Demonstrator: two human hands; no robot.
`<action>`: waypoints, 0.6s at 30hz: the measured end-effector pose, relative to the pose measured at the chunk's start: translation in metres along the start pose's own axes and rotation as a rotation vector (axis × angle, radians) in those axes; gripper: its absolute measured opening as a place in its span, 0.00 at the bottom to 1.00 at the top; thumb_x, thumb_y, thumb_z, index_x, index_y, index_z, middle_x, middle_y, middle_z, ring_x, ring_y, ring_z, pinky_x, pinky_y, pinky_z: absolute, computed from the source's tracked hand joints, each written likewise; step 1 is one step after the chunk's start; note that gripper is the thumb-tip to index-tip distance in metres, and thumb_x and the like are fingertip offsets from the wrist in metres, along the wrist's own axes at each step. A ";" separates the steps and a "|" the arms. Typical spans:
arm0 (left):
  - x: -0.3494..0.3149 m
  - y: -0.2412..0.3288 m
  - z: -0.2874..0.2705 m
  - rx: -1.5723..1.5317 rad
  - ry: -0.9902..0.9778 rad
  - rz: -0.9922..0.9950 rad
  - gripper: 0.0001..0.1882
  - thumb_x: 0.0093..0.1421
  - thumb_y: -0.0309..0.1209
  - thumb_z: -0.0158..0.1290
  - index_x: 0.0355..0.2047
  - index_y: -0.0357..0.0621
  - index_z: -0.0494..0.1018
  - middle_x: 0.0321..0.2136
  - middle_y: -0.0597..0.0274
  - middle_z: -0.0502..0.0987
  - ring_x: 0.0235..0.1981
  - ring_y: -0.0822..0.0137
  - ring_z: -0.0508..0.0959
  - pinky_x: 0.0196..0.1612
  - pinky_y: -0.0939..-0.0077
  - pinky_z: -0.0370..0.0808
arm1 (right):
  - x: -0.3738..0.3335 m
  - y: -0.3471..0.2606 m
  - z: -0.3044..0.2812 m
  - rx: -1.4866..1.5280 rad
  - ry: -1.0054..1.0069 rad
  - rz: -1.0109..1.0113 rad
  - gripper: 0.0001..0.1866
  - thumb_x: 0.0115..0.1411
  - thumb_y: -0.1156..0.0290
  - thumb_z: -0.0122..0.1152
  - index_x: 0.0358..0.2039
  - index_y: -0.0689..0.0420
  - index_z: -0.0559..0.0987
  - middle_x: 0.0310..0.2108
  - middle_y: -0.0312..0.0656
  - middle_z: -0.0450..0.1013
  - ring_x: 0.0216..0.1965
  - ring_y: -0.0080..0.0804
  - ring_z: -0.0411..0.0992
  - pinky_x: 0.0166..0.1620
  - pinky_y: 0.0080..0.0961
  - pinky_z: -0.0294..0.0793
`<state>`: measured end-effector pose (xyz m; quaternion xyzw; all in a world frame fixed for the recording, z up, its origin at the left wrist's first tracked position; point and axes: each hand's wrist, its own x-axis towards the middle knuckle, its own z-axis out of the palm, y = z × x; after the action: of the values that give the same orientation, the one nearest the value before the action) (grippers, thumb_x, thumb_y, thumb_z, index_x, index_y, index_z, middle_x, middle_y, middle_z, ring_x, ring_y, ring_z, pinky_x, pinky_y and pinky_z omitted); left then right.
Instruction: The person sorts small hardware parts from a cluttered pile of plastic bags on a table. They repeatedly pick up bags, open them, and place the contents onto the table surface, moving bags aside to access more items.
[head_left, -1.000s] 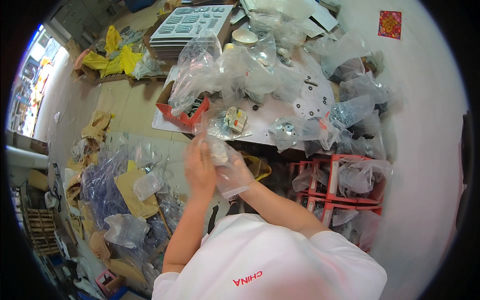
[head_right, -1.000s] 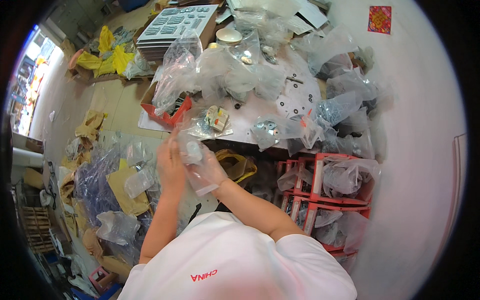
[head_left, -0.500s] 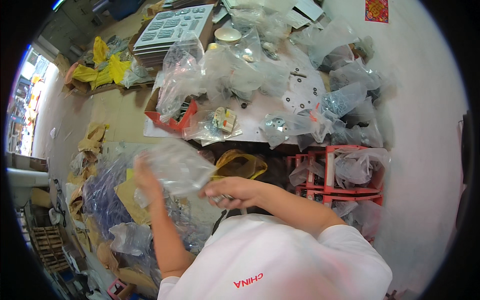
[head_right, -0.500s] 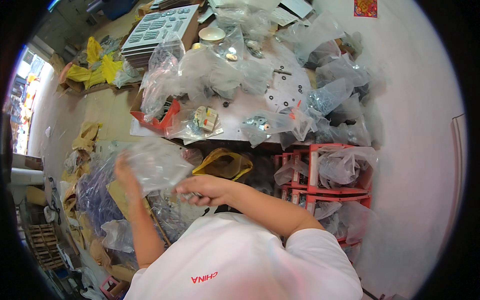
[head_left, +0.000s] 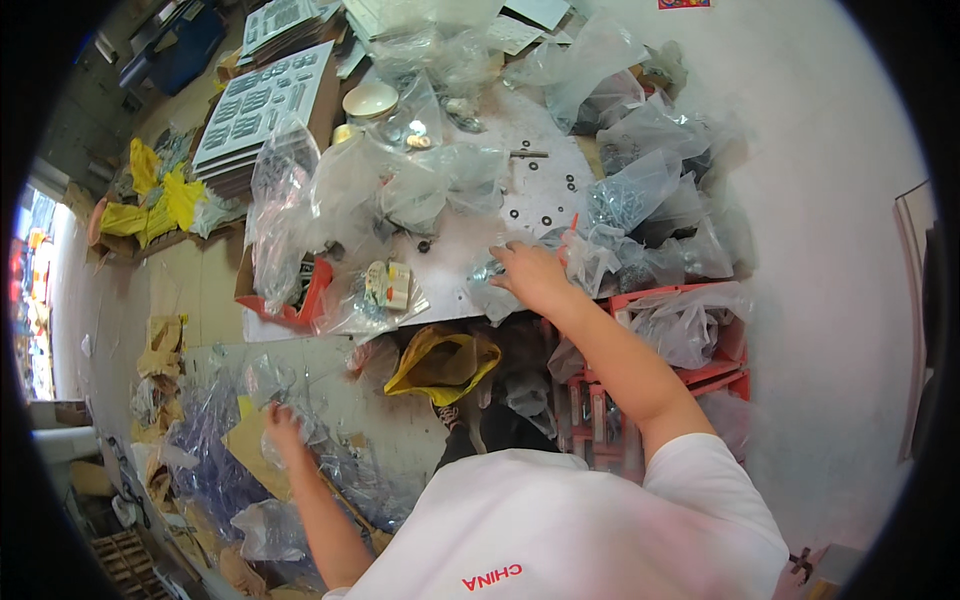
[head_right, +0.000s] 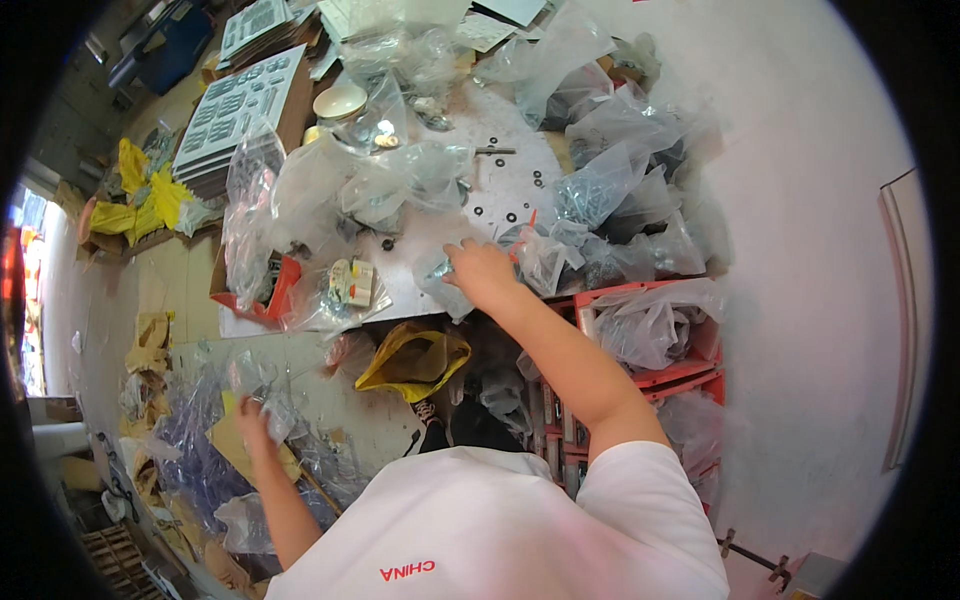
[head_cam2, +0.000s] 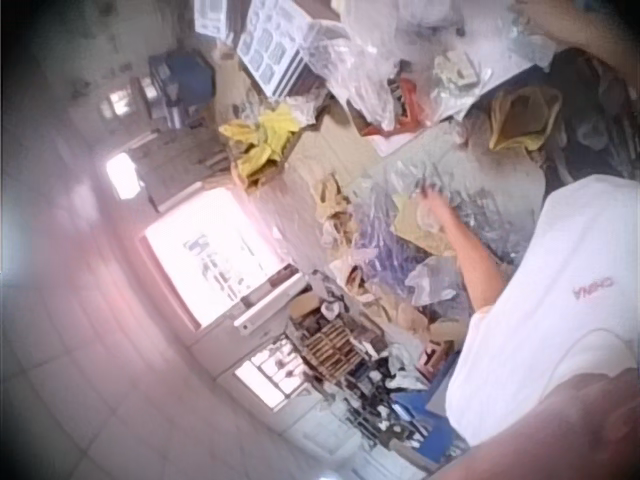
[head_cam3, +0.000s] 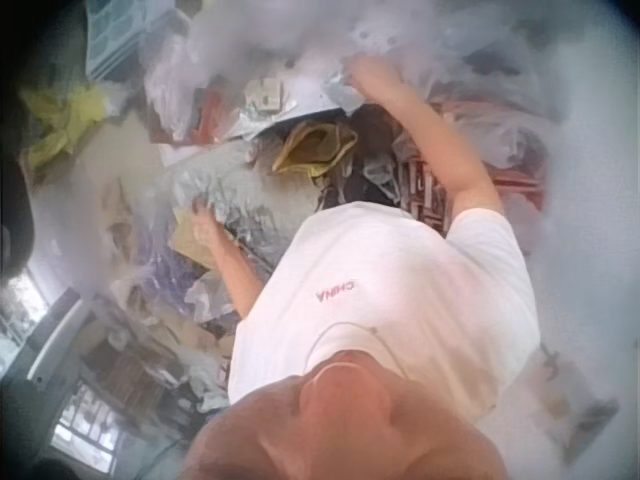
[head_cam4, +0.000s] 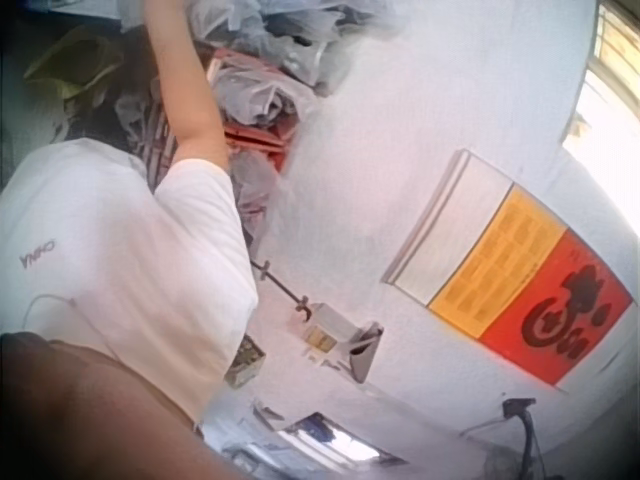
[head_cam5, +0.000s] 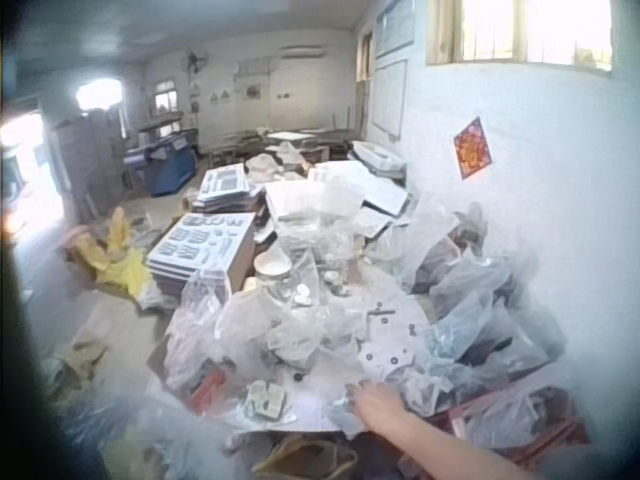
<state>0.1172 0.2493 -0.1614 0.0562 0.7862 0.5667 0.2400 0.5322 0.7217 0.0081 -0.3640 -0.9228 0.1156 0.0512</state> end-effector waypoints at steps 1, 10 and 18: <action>-0.015 0.006 0.057 -0.013 -0.048 0.028 0.24 0.69 0.31 0.55 0.64 0.42 0.68 0.55 0.57 0.75 0.51 0.64 0.78 0.50 0.68 0.79 | -0.006 0.001 -0.001 0.067 -0.037 0.037 0.28 0.58 0.48 0.70 0.51 0.55 0.82 0.53 0.48 0.77 0.48 0.56 0.79 0.46 0.48 0.79; -0.134 0.109 0.295 0.150 -0.551 0.041 0.14 0.71 0.27 0.54 0.55 0.40 0.76 0.44 0.60 0.82 0.46 0.70 0.81 0.47 0.76 0.77 | -0.004 0.003 -0.053 0.123 -0.218 -0.065 0.14 0.60 0.54 0.68 0.36 0.52 0.84 0.46 0.44 0.82 0.53 0.41 0.78 0.61 0.56 0.66; -0.117 0.115 0.321 0.128 -0.525 0.088 0.10 0.72 0.25 0.51 0.49 0.37 0.79 0.40 0.61 0.84 0.41 0.72 0.82 0.46 0.77 0.77 | 0.078 0.104 -0.166 0.197 -0.046 -0.113 0.10 0.60 0.62 0.68 0.36 0.55 0.85 0.32 0.48 0.82 0.36 0.49 0.80 0.42 0.40 0.79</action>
<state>0.3401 0.5248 -0.0966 0.2505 0.7280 0.4916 0.4069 0.5732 0.8778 0.1433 -0.3018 -0.9270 0.2108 0.0720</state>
